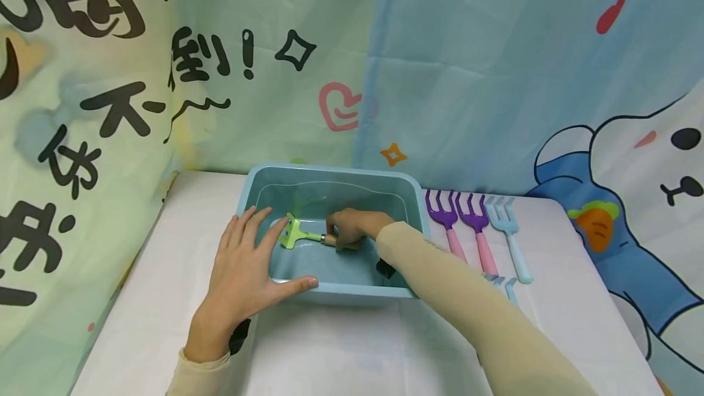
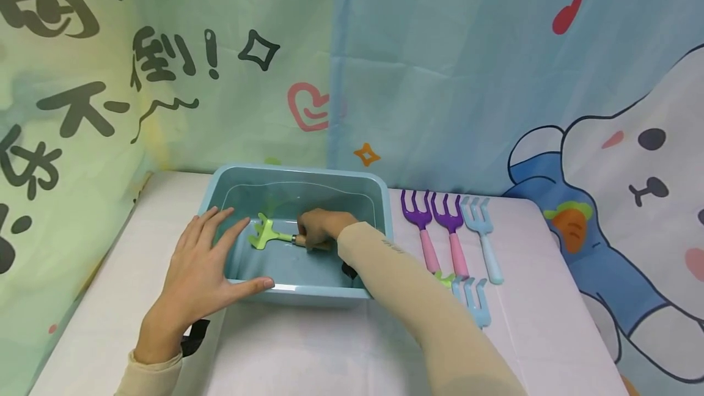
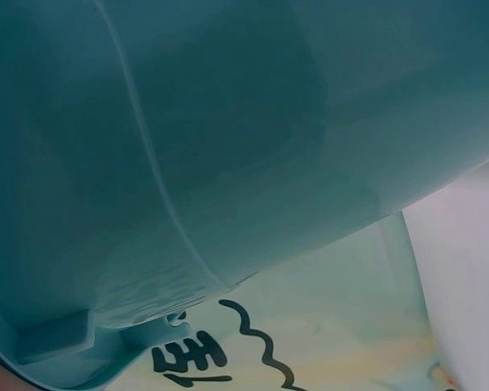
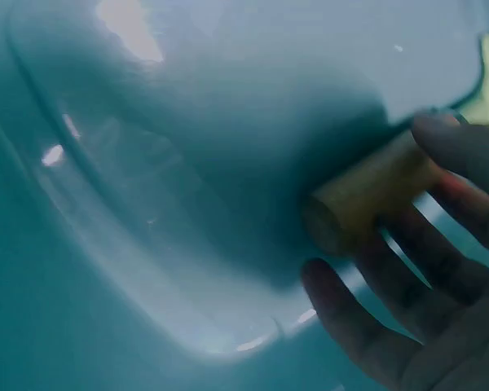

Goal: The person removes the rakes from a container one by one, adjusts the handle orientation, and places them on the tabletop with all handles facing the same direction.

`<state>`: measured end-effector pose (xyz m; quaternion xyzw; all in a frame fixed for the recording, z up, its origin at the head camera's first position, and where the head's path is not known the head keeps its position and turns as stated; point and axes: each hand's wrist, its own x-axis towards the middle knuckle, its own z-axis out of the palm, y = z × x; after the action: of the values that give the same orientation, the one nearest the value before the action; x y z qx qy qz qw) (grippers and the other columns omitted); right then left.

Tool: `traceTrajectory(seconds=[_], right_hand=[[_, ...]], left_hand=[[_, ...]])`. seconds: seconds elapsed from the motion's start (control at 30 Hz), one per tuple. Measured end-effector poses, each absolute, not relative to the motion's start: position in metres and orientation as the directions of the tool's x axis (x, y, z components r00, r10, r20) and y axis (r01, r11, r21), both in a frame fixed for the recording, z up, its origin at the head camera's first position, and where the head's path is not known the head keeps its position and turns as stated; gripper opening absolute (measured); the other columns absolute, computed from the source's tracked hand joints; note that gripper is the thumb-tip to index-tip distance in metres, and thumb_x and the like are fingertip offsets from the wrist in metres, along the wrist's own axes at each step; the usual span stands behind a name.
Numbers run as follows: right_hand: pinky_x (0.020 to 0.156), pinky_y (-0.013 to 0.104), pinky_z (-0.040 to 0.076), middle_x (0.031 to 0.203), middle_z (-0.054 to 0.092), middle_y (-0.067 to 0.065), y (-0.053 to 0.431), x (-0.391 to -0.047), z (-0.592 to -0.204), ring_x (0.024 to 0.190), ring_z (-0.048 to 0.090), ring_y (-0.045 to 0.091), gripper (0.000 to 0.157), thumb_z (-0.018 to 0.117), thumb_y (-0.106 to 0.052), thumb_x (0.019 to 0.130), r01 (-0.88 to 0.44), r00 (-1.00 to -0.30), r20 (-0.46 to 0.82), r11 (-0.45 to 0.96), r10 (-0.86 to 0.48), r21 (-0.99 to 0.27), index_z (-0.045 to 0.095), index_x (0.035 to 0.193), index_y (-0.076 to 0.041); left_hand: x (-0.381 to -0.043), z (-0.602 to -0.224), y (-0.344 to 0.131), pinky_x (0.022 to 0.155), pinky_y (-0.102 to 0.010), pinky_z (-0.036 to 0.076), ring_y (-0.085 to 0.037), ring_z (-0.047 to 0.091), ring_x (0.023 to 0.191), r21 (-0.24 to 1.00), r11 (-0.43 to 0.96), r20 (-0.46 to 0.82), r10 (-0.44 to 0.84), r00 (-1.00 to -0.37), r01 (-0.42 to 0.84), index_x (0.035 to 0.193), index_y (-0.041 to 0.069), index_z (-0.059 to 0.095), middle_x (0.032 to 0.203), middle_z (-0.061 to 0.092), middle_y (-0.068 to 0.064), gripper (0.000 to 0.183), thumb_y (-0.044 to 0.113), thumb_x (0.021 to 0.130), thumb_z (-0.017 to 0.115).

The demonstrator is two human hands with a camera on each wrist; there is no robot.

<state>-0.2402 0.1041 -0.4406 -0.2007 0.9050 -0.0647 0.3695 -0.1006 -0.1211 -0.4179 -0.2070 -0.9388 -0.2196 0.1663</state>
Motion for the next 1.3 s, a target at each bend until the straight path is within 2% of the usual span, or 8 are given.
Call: traceTrajectory(seconds=[0.17,0.37,0.57,0.73,1.07,1.3], right_hand=[[0.063,0.030,0.046,0.090,0.059,0.007,0.103,-0.240,-0.442,0.072,0.056,0.018,0.016,0.065,-0.020,0.098,-0.344,-0.643,-0.638,0.905,-0.422,-0.251,0.060,0.113,-0.015],[0.069,0.033,0.049,0.103,0.058,0.004,0.106,-0.243,-0.436,0.080,0.056,0.018,0.023,0.064,-0.020,0.098,-0.287,-0.597,-0.685,0.909,-0.417,-0.303,0.060,0.121,-0.016],[0.074,0.038,0.057,0.120,0.050,0.008,0.110,-0.243,-0.433,0.087,0.060,0.022,0.038,0.065,-0.011,0.095,-0.045,-0.502,-0.772,0.903,-0.389,-0.426,0.058,0.132,-0.020],[0.073,0.040,0.059,0.125,0.045,0.013,0.110,-0.243,-0.432,0.091,0.062,0.026,0.049,0.066,-0.003,0.094,0.098,-0.412,-0.836,0.895,-0.362,-0.436,0.056,0.137,-0.023],[0.070,0.040,0.060,0.119,0.048,0.015,0.108,-0.241,-0.429,0.092,0.063,0.027,0.051,0.067,-0.001,0.094,0.092,-0.388,-0.859,0.913,-0.335,-0.398,0.053,0.138,-0.022],[0.074,0.043,0.060,0.116,0.051,0.018,0.103,-0.240,-0.421,0.092,0.062,0.026,0.049,0.066,0.000,0.094,0.067,-0.381,-0.856,0.913,-0.348,-0.402,0.052,0.136,-0.022]], left_hand=[[-0.100,-0.417,-0.121,0.118,-0.055,0.016,-0.037,0.029,0.143,0.344,0.818,0.407,0.313,-0.858,0.461,0.144,0.012,0.055,0.149,0.043,-0.015,0.107,0.090,0.070,0.056],[-0.101,-0.416,-0.119,0.118,-0.054,0.015,-0.036,0.028,0.144,0.340,0.818,0.406,0.318,-0.857,0.465,0.144,0.012,0.055,0.150,0.042,-0.015,0.108,0.090,0.069,0.056],[-0.102,-0.418,-0.118,0.118,-0.055,0.016,-0.037,0.028,0.144,0.339,0.815,0.405,0.324,-0.855,0.470,0.143,0.012,0.056,0.150,0.043,-0.016,0.108,0.091,0.069,0.055],[-0.101,-0.420,-0.118,0.117,-0.055,0.017,-0.038,0.029,0.143,0.343,0.811,0.412,0.325,-0.852,0.475,0.143,0.013,0.057,0.149,0.043,-0.016,0.107,0.091,0.069,0.056],[-0.100,-0.420,-0.119,0.117,-0.055,0.017,-0.038,0.030,0.142,0.352,0.804,0.429,0.317,-0.846,0.479,0.143,0.013,0.057,0.148,0.044,-0.016,0.106,0.090,0.070,0.057],[-0.100,-0.420,-0.120,0.117,-0.055,0.016,-0.038,0.030,0.142,0.342,0.810,0.435,0.313,-0.844,0.477,0.141,0.011,0.057,0.148,0.044,-0.016,0.108,0.091,0.069,0.055]])
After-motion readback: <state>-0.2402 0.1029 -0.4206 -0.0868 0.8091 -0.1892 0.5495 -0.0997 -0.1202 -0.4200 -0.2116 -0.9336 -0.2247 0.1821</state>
